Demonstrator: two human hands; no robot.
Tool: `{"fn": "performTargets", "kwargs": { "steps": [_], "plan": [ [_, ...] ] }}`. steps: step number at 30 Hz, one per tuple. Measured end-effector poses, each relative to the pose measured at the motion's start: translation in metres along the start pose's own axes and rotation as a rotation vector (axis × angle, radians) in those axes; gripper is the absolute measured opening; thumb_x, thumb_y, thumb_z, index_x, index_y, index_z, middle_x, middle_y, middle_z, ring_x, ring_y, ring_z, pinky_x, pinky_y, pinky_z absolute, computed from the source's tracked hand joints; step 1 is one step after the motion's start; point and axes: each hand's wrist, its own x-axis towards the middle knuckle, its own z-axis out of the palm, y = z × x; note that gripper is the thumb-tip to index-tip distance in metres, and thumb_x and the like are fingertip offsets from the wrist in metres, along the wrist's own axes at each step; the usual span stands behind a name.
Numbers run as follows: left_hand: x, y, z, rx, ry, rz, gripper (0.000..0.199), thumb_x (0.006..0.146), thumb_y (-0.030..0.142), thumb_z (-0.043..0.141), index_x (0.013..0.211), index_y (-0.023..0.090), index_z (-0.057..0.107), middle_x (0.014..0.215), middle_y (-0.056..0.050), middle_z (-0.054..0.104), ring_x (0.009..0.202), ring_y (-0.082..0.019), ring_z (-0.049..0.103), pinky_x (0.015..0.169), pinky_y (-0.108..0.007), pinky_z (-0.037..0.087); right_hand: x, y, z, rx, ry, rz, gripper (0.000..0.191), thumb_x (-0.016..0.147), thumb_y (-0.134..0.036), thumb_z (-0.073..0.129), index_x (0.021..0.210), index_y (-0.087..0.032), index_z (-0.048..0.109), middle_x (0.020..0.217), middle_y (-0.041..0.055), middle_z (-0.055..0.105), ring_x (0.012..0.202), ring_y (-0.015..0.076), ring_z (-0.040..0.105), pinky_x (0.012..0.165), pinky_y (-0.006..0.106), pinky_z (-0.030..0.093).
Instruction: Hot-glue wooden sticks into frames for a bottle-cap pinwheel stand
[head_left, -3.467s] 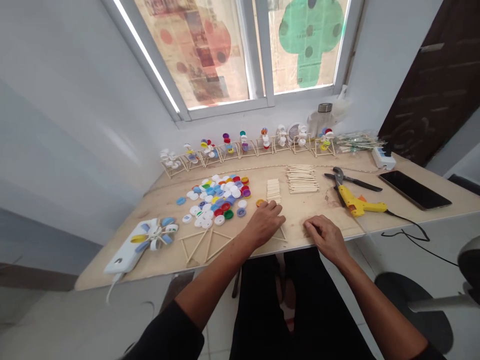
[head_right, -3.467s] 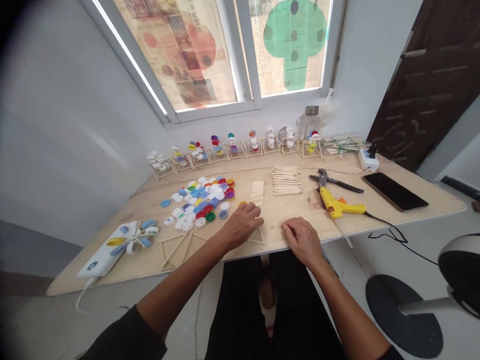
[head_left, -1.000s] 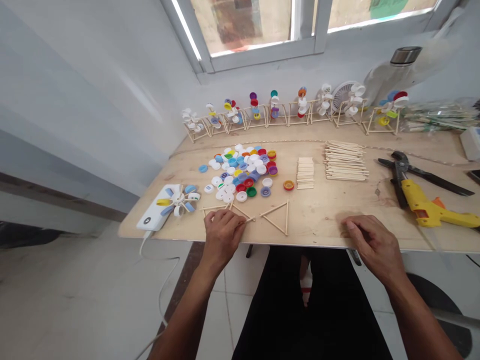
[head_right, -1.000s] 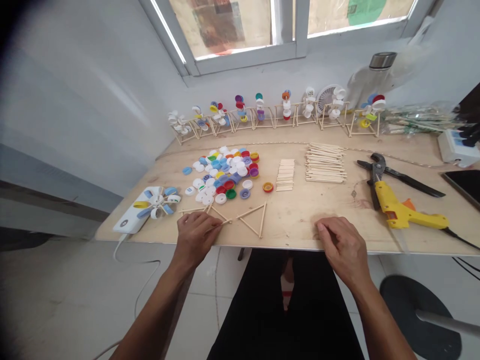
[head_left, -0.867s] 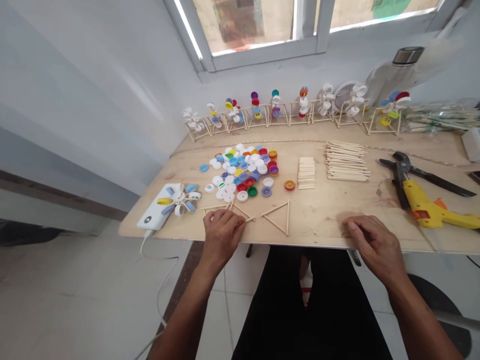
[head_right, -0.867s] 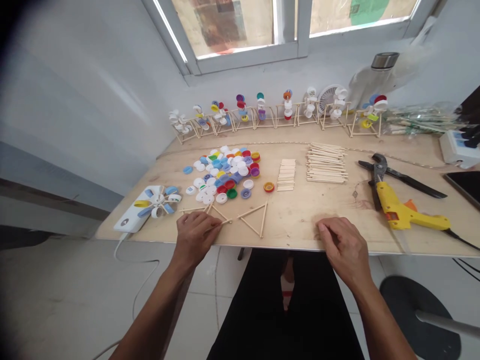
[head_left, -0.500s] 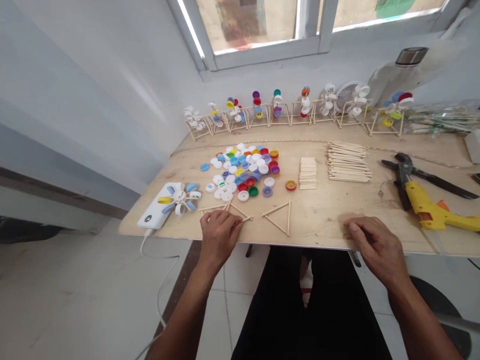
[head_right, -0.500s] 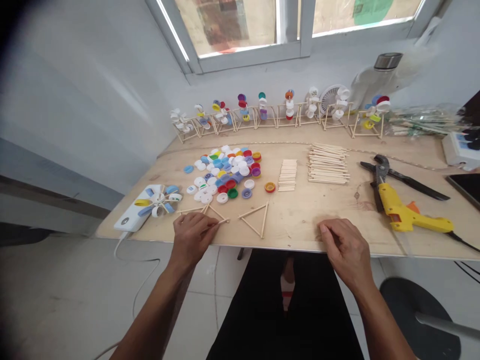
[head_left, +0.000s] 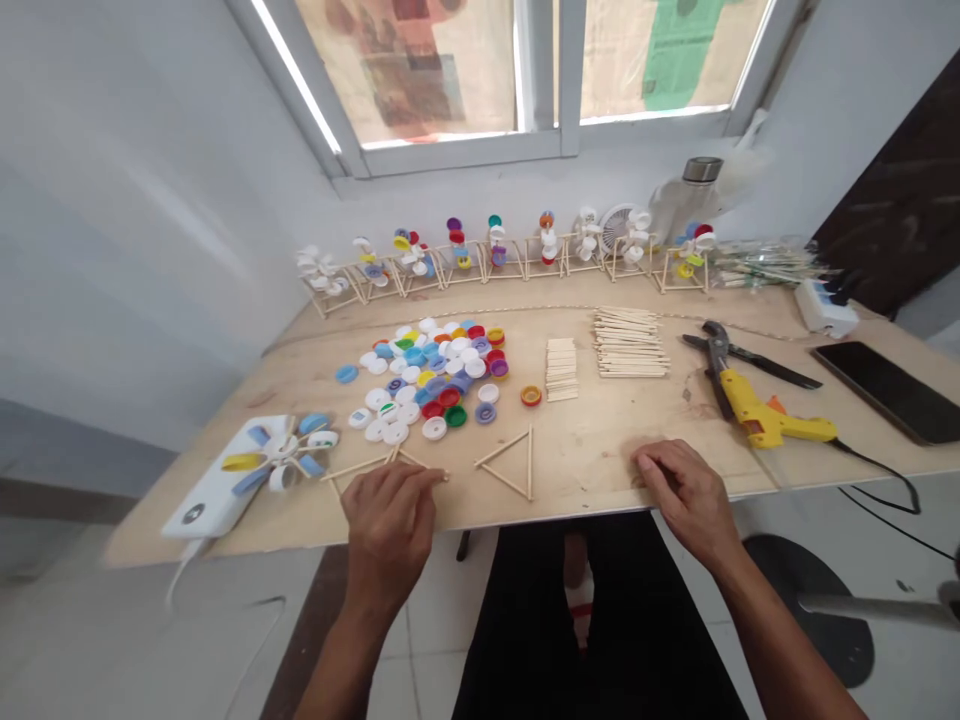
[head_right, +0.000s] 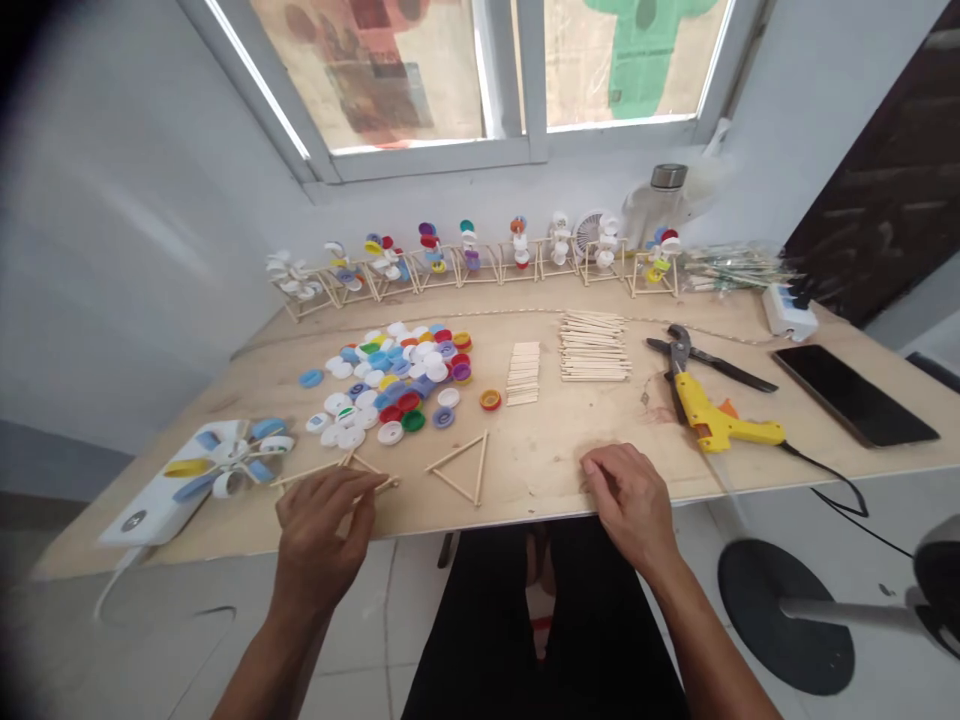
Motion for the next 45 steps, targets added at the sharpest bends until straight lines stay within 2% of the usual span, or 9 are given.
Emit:
{"fn": "performTargets", "kwargs": {
  "steps": [3, 6, 10, 13, 18, 24, 30, 36, 45],
  "plan": [
    [0.010, 0.028, 0.005, -0.165, -0.010, 0.028, 0.019, 0.082, 0.008, 0.048, 0.075, 0.020, 0.060, 0.075, -0.002, 0.065, 0.085, -0.021, 0.058, 0.085, -0.039, 0.035, 0.000, 0.001, 0.000, 0.040, -0.002, 0.034, 0.021, 0.091, -0.032, 0.044, 0.085, -0.021, 0.061, 0.083, 0.0050, 0.066, 0.083, 0.0195, 0.059, 0.078, 0.034, 0.045],
    [0.018, 0.054, 0.011, -0.283, -0.029, 0.022, 0.019, 0.081, 0.008, 0.046, 0.073, 0.020, 0.059, 0.072, -0.002, 0.064, 0.084, -0.020, 0.058, 0.084, -0.039, 0.035, -0.001, 0.004, -0.002, 0.126, 0.001, 0.076, 0.021, 0.090, -0.033, 0.046, 0.091, -0.022, 0.062, 0.090, 0.0058, 0.067, 0.088, 0.0196, 0.060, 0.080, 0.034, 0.046],
    [0.025, 0.070, 0.022, -0.327, 0.007, 0.009, 0.017, 0.084, 0.011, 0.046, 0.081, 0.019, 0.061, 0.075, -0.003, 0.065, 0.086, -0.021, 0.056, 0.087, -0.041, 0.034, 0.003, 0.005, -0.007, 0.167, -0.019, 0.081, 0.021, 0.090, -0.034, 0.045, 0.094, -0.022, 0.062, 0.096, 0.0063, 0.067, 0.091, 0.0194, 0.061, 0.081, 0.033, 0.048],
    [0.026, 0.068, 0.029, -0.295, 0.064, -0.010, 0.012, 0.084, 0.014, 0.050, 0.084, 0.019, 0.061, 0.078, -0.004, 0.066, 0.088, -0.022, 0.056, 0.089, -0.042, 0.034, 0.018, 0.007, -0.013, 0.049, -0.026, 0.018, 0.020, 0.088, -0.031, 0.046, 0.092, -0.021, 0.063, 0.095, 0.0056, 0.067, 0.093, 0.0199, 0.060, 0.084, 0.035, 0.046],
    [0.021, 0.061, 0.041, -0.244, 0.173, -0.084, 0.011, 0.085, 0.016, 0.051, 0.085, 0.019, 0.062, 0.080, -0.005, 0.066, 0.091, -0.023, 0.056, 0.089, -0.042, 0.035, 0.064, 0.023, -0.015, -0.209, -0.025, -0.066, 0.021, 0.084, -0.026, 0.046, 0.089, -0.019, 0.065, 0.094, 0.0078, 0.068, 0.090, 0.0221, 0.059, 0.082, 0.036, 0.043],
    [0.017, 0.060, 0.047, -0.221, 0.222, -0.120, 0.011, 0.084, 0.015, 0.051, 0.087, 0.018, 0.062, 0.081, -0.006, 0.065, 0.092, -0.023, 0.055, 0.090, -0.042, 0.036, 0.102, 0.024, -0.010, -0.570, -0.098, -0.017, 0.024, 0.084, -0.023, 0.046, 0.096, -0.018, 0.066, 0.100, 0.0096, 0.066, 0.092, 0.0232, 0.056, 0.077, 0.034, 0.036],
    [0.017, 0.062, 0.045, -0.200, 0.228, -0.119, 0.011, 0.084, 0.015, 0.051, 0.087, 0.017, 0.061, 0.081, -0.006, 0.065, 0.092, -0.023, 0.056, 0.090, -0.043, 0.037, 0.113, 0.021, -0.007, -0.661, -0.168, -0.039, 0.022, 0.087, -0.022, 0.043, 0.087, -0.016, 0.065, 0.092, 0.0117, 0.066, 0.090, 0.0242, 0.053, 0.076, 0.035, 0.031],
    [0.017, 0.063, 0.045, -0.187, 0.230, -0.128, 0.011, 0.083, 0.014, 0.052, 0.088, 0.018, 0.061, 0.081, -0.007, 0.065, 0.092, -0.024, 0.056, 0.089, -0.045, 0.038, 0.121, 0.021, -0.014, -0.665, -0.288, -0.074, 0.017, 0.086, -0.023, 0.047, 0.082, -0.018, 0.063, 0.085, 0.0080, 0.067, 0.082, 0.0209, 0.054, 0.071, 0.032, 0.029],
    [0.017, 0.064, 0.044, -0.199, 0.226, -0.136, 0.011, 0.083, 0.014, 0.053, 0.089, 0.017, 0.061, 0.081, -0.007, 0.065, 0.092, -0.024, 0.054, 0.090, -0.043, 0.037, 0.120, 0.019, -0.017, -0.666, -0.346, -0.096, 0.014, 0.084, -0.019, 0.047, 0.077, -0.016, 0.059, 0.089, 0.0116, 0.066, 0.085, 0.0220, 0.052, 0.072, 0.033, 0.029]
  ]
}}
